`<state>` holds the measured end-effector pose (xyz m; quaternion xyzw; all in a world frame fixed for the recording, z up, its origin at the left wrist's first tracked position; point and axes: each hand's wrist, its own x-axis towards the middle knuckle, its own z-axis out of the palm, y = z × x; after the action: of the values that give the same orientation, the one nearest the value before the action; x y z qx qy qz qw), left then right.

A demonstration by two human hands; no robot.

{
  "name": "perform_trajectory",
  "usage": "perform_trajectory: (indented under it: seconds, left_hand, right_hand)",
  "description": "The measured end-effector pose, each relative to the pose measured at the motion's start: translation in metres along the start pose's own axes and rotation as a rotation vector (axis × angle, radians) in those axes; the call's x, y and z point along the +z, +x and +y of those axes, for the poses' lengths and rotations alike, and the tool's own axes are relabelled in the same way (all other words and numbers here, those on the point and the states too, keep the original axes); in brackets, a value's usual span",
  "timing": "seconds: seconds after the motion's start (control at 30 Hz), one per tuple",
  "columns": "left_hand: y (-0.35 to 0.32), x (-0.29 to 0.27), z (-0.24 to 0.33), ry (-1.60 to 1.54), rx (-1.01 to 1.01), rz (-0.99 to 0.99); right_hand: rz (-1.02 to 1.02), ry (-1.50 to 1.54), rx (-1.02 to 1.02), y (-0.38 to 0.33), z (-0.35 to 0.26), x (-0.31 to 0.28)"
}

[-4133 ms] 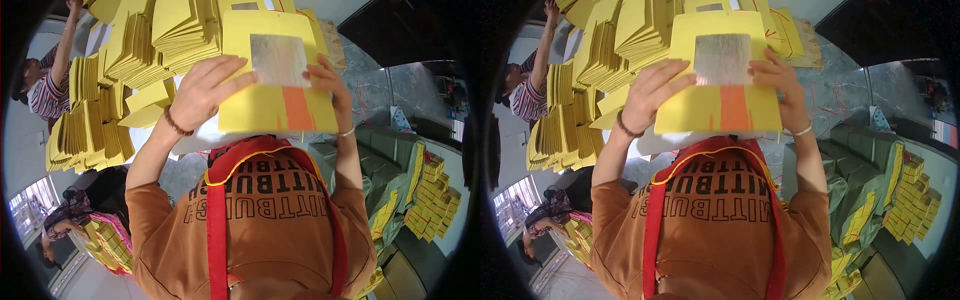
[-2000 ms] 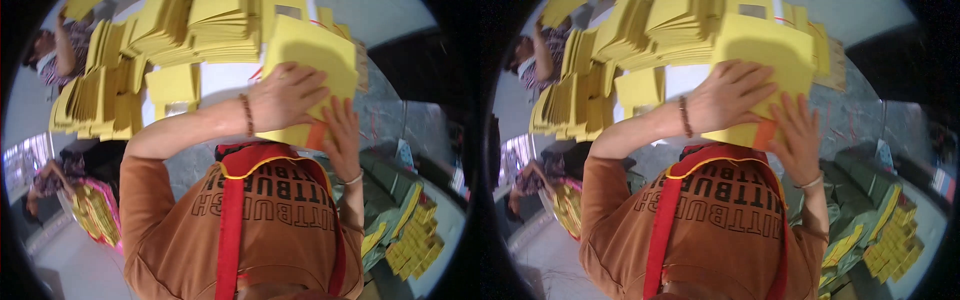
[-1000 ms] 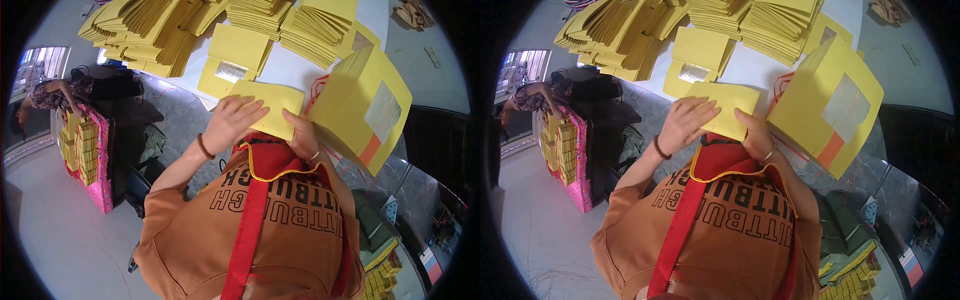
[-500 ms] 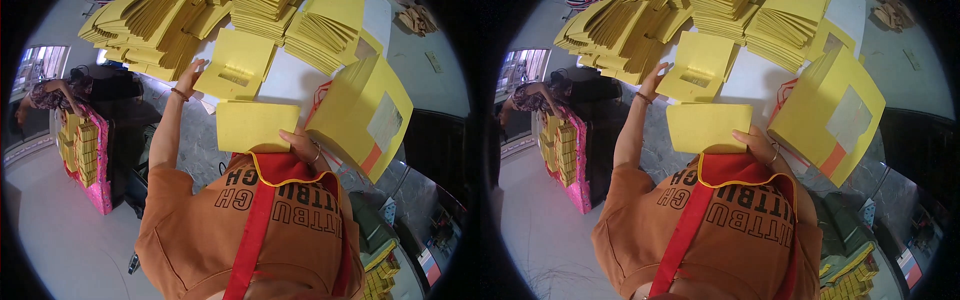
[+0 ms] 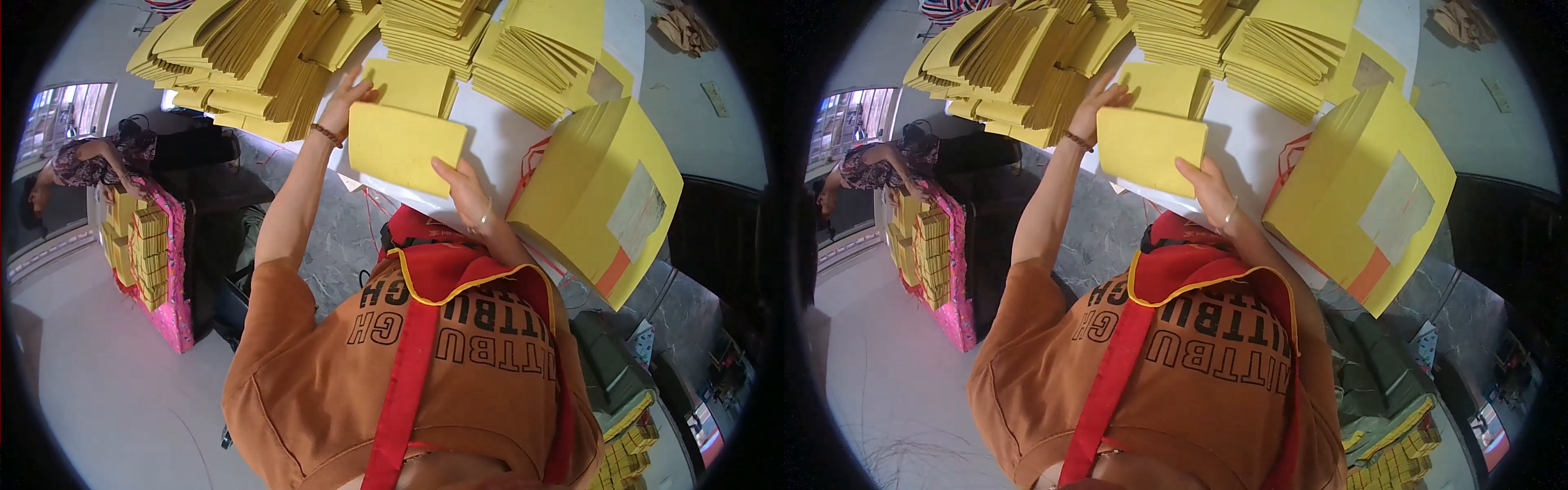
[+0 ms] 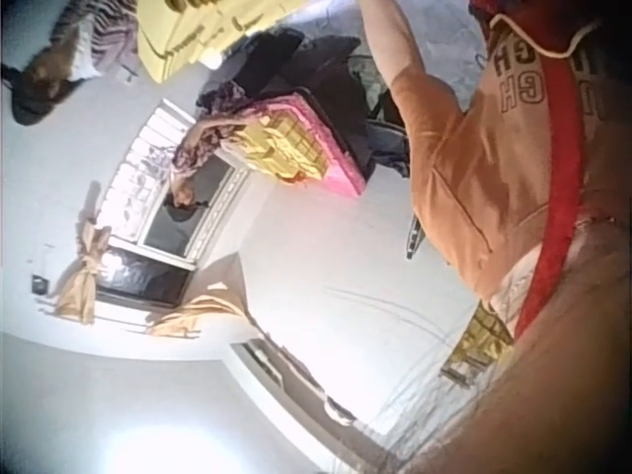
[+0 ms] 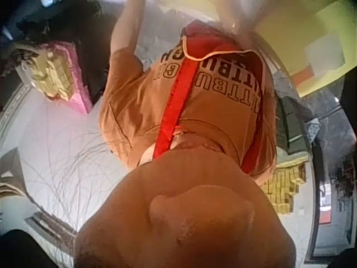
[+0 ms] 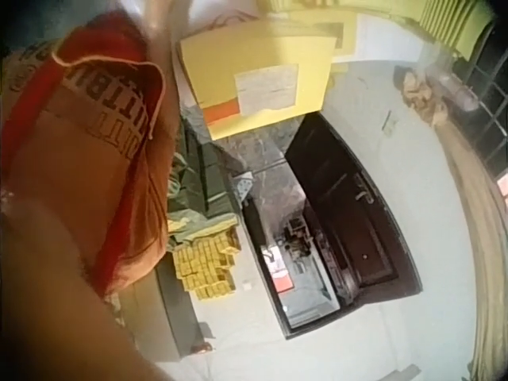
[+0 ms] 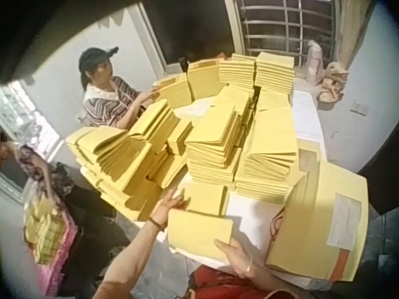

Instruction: Folding and stacking individual sheets of yellow joss paper.

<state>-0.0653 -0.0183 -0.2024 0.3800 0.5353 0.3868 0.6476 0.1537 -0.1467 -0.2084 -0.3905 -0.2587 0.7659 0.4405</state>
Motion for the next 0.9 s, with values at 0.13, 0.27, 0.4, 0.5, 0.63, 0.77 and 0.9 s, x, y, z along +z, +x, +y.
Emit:
perform_trajectory:
  seconds: [0.13, 0.27, 0.4, 0.5, 0.63, 0.77, 0.9]
  left_hand:
    - [0.02, -0.011, -0.003, -0.16, -0.1, -0.066]
    - [0.023, -0.029, 0.002, -0.412, -0.191, -0.172]
    - [0.031, -0.015, -0.003, -0.059, 0.008, 0.058]
    - [0.033, -0.006, -0.01, 0.25, 0.261, 0.037]
    - [0.054, -0.007, -0.024, 0.542, 0.339, 0.253]
    - [0.064, -0.022, -0.05, 0.752, 0.524, 0.41]
    - [0.06, -0.007, -0.041, 1.053, 0.22, 0.392]
  right_hand:
    - [0.154, -0.074, -0.142, 0.047, -0.002, 0.01]
    - [0.279, 0.011, -0.183, 0.088, 0.003, 0.001]
    - [0.428, -0.027, -0.172, 0.116, 0.013, -0.011]
    - [0.533, -0.128, -0.154, 0.119, 0.009, -0.008]
    - [0.503, -0.288, -0.227, 0.128, 0.009, -0.011]
    - [0.515, -0.52, -0.378, 0.109, 0.006, 0.004]
    - [0.615, -0.962, -0.352, 0.096, 0.008, -0.007]
